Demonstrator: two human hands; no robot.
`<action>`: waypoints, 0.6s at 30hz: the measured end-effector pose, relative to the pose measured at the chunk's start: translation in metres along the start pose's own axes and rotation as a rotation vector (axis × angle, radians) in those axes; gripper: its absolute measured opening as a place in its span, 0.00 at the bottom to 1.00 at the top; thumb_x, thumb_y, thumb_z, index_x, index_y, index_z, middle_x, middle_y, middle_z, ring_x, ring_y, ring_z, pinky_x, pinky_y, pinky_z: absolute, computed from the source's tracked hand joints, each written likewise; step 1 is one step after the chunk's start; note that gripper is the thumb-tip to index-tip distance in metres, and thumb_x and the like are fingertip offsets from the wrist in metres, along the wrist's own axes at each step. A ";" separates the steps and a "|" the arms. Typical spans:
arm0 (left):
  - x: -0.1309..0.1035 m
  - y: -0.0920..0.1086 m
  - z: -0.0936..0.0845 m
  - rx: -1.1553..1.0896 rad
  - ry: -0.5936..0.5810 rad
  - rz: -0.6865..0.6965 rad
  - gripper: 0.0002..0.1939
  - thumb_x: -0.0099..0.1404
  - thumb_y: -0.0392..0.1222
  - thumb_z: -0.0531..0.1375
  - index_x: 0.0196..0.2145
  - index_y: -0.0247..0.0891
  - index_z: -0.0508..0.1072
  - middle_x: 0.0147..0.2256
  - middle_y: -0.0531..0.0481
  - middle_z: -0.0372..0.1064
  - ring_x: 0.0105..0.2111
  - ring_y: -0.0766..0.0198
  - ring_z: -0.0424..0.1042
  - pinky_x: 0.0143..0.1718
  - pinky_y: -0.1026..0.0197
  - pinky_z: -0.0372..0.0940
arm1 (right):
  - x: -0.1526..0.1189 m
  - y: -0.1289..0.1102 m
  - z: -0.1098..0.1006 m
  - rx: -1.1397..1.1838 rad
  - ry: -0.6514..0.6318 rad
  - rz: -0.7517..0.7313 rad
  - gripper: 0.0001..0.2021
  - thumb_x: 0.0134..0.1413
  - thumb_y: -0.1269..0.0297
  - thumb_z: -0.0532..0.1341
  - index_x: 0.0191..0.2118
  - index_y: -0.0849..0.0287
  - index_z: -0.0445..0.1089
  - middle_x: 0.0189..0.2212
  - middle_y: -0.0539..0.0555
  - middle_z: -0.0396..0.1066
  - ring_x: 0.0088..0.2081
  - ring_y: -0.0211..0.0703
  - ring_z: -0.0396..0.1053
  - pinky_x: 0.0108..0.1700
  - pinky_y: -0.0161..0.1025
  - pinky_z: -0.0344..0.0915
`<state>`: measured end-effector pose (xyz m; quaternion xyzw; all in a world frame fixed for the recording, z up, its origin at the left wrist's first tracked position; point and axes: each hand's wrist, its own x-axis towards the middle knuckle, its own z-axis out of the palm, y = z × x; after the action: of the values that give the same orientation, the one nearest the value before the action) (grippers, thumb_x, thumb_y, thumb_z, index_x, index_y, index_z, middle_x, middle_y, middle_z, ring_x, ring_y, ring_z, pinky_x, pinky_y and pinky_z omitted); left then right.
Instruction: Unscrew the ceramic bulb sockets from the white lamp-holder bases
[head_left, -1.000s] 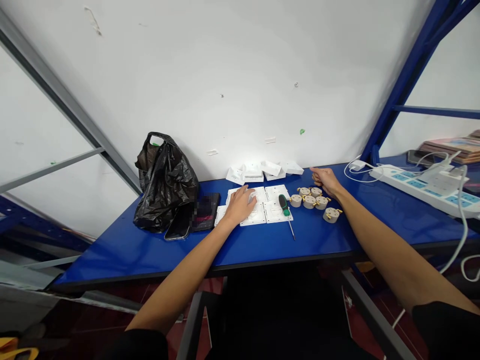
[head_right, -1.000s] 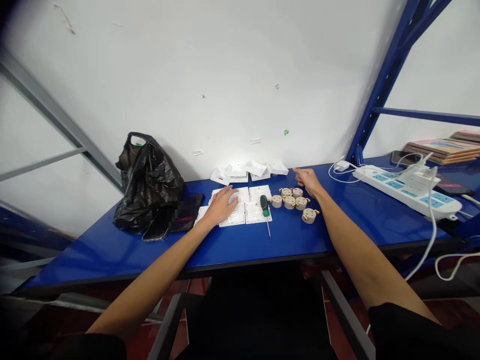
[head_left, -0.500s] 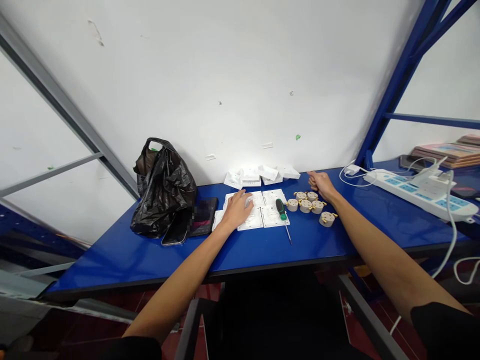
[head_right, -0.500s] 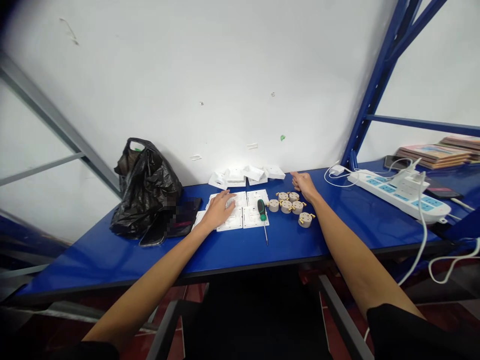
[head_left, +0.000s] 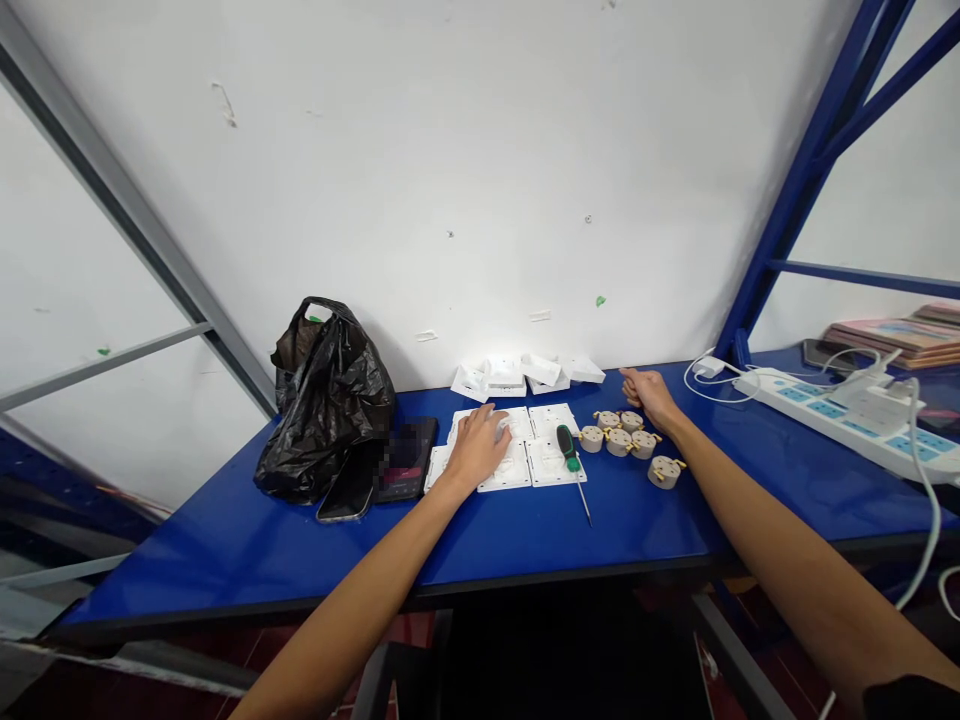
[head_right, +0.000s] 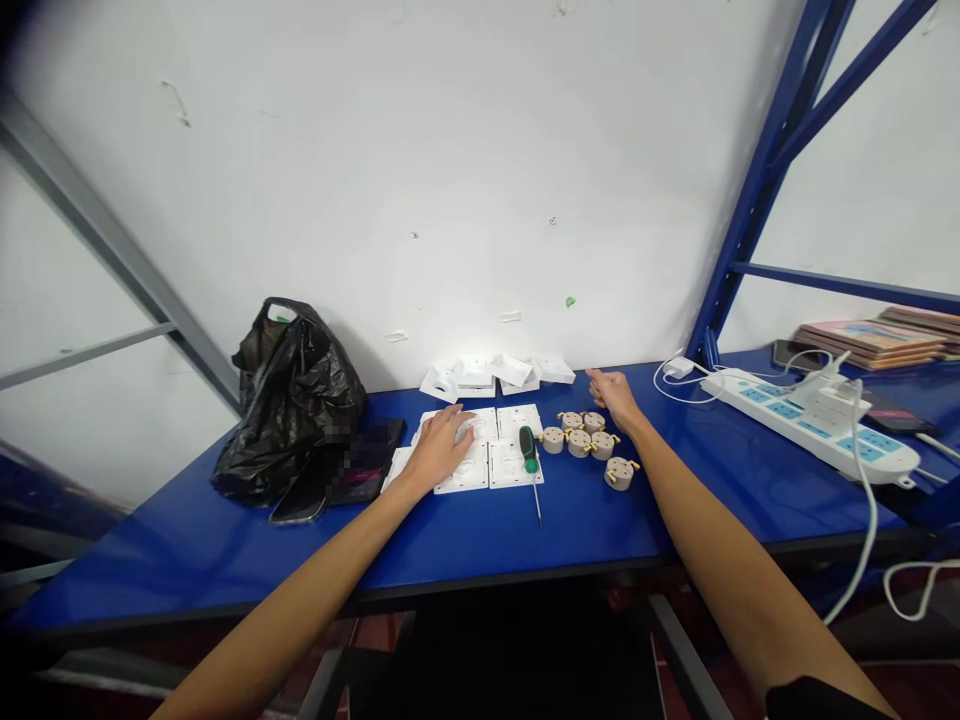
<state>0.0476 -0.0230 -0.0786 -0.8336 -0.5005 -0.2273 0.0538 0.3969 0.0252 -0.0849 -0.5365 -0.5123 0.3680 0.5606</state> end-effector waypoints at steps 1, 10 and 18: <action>0.000 0.000 0.000 0.004 0.008 0.007 0.17 0.77 0.47 0.63 0.59 0.38 0.73 0.58 0.41 0.71 0.52 0.52 0.75 0.53 0.45 0.74 | -0.001 -0.004 0.000 -0.036 -0.010 -0.023 0.18 0.70 0.57 0.65 0.60 0.59 0.71 0.57 0.60 0.73 0.53 0.52 0.76 0.53 0.54 0.77; -0.001 0.008 -0.015 -0.064 0.152 0.116 0.13 0.77 0.44 0.63 0.55 0.37 0.75 0.56 0.42 0.72 0.54 0.51 0.74 0.56 0.43 0.72 | -0.035 -0.062 0.025 -0.555 -0.401 -0.343 0.15 0.71 0.55 0.64 0.53 0.62 0.74 0.48 0.56 0.76 0.44 0.47 0.78 0.46 0.47 0.78; -0.022 0.044 -0.021 -0.165 0.187 0.370 0.10 0.75 0.31 0.53 0.43 0.39 0.74 0.40 0.46 0.74 0.41 0.54 0.74 0.48 0.46 0.71 | -0.069 -0.078 0.078 -0.884 -0.630 -0.623 0.14 0.61 0.59 0.67 0.29 0.55 0.63 0.27 0.52 0.69 0.37 0.52 0.68 0.52 0.55 0.60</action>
<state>0.0693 -0.0692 -0.0638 -0.8880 -0.3117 -0.3300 0.0727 0.2970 -0.0353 -0.0284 -0.4088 -0.8892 0.0811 0.1886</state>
